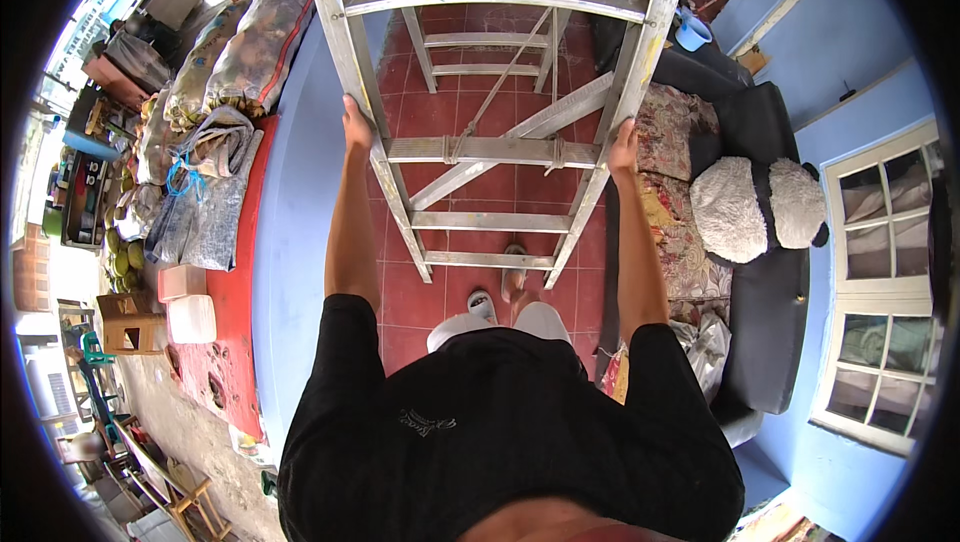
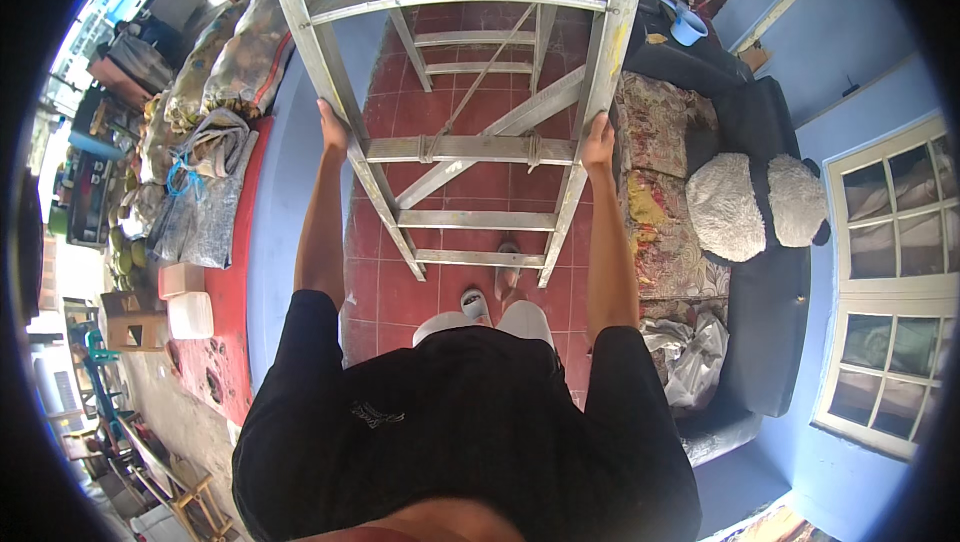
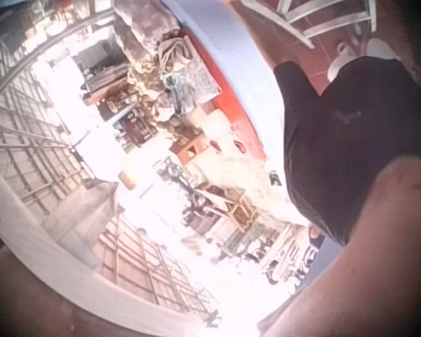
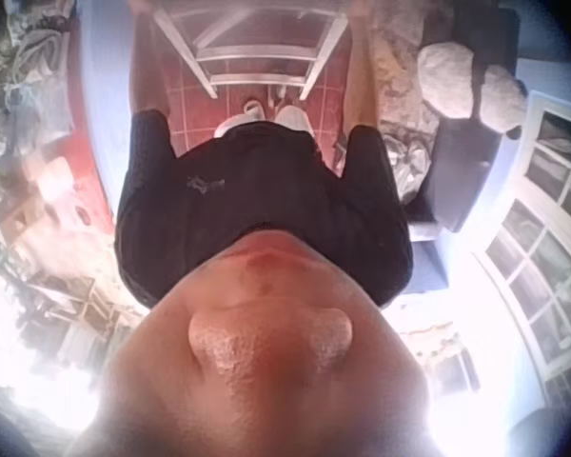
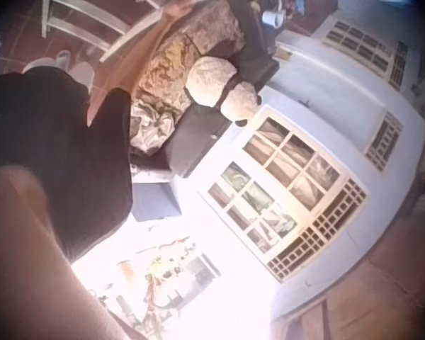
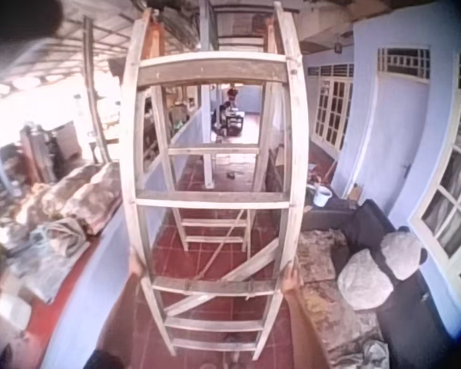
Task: The person stands on a metal ladder and paints the ceiling with a blue paintbrush, repeatedly dipping the brush into a blue plastic container. The person adjusts the ladder position once to reach a different section of the ceiling and continues painting.
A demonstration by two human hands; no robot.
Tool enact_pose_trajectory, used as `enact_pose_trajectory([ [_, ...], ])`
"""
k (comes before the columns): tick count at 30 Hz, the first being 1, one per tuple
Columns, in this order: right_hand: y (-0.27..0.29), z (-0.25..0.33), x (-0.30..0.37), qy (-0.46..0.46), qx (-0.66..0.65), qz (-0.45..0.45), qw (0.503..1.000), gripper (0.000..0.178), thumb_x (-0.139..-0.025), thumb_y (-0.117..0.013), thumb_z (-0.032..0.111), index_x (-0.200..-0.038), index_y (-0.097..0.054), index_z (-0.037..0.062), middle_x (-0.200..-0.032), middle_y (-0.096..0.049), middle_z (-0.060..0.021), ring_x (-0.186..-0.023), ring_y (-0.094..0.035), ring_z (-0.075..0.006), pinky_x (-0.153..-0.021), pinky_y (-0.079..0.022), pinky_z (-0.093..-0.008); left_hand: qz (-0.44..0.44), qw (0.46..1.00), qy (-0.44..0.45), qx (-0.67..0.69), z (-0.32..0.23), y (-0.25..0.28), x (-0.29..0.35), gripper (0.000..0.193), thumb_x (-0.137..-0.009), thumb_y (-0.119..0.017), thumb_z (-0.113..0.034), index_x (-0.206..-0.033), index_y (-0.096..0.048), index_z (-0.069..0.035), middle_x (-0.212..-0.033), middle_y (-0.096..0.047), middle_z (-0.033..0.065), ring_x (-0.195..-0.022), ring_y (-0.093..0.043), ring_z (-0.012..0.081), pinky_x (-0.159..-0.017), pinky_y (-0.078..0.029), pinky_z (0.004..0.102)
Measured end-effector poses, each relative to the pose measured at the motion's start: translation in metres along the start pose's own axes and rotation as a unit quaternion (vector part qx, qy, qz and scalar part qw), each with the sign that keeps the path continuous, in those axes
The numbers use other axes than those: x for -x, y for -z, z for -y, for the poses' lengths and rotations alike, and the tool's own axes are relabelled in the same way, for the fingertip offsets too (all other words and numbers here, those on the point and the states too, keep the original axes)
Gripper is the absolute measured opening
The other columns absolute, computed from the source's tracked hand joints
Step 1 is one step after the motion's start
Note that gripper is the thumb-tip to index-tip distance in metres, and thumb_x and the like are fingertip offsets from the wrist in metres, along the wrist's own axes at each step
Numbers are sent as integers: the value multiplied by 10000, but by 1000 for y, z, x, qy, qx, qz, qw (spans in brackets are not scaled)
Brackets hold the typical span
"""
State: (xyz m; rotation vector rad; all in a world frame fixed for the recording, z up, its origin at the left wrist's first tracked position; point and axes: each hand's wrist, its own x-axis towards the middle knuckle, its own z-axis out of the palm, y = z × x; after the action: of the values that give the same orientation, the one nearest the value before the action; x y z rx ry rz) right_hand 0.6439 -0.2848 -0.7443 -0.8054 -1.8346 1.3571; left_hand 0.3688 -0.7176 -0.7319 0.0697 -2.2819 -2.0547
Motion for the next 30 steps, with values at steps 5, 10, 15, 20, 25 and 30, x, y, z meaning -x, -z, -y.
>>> enact_pose_trajectory([
  [5, 35, 3, 33, 62, -5, 12, 998, 640, -1057, -296, 468, -1258, -554, -81, -1191, -637, -216, -1144, -581, -305, -989, -420, -374, 123, 989, 57, 52, -22, 8, 39, 837, -1000, -226, -646, -1227, -590, 74, -1118, -665, 187, -1034, -617, 257, -924, -473, 377],
  [10, 41, 8, 41, 10, -33, 57, 998, 633, -1049, -353, 463, -1285, -539, -94, -1233, -625, -225, -1180, -572, -307, -1010, -414, -373, 101, 992, 28, 75, 27, 30, 24, 892, -979, -228, -696, -1343, -524, 63, -1233, -623, 191, -1158, -572, 276, -1016, -428, 384],
  [15, 37, 14, 51, 20, -113, 128, 985, 580, -1029, -463, 374, -1353, -482, -108, -1186, -627, -161, -1063, -566, -192, -934, -444, -316, -25, 999, -39, 17, 34, 54, 32, 948, -931, -216, -776, -1023, -677, 48, -876, -687, 155, -891, -640, 257, -847, -500, 396],
  [20, 39, -20, 43, 84, -113, 162, 977, 499, -991, -559, 281, -1301, -506, -106, -1176, -646, -204, -1056, -623, -239, -905, -483, -365, -217, 972, -83, -42, -31, 10, 104, 753, -976, -445, -620, -1291, -514, 61, -1143, -631, 207, -1033, -596, 277, -894, -472, 396],
  [25, 71, 20, 33, 90, -184, 315, 927, 451, -939, -643, 324, -1125, -532, -71, -972, -635, -152, -846, -613, -250, -777, -494, -391, -226, 946, -204, -115, -73, -74, 249, 684, -976, -580, -412, -1464, -336, 0, -1435, -459, 230, -1372, -413, 337, -1138, -306, 417],
  [30, 61, -3, 16, 138, -203, 366, 898, 550, -899, -683, 420, -1132, -536, -56, -987, -620, -163, -900, -606, -288, -806, -477, -423, -112, 982, -132, -79, -71, -148, 320, 721, -938, -673, -340, -1477, -295, -48, -1444, -455, 214, -1368, -430, 305, -1094, -379, 426],
])
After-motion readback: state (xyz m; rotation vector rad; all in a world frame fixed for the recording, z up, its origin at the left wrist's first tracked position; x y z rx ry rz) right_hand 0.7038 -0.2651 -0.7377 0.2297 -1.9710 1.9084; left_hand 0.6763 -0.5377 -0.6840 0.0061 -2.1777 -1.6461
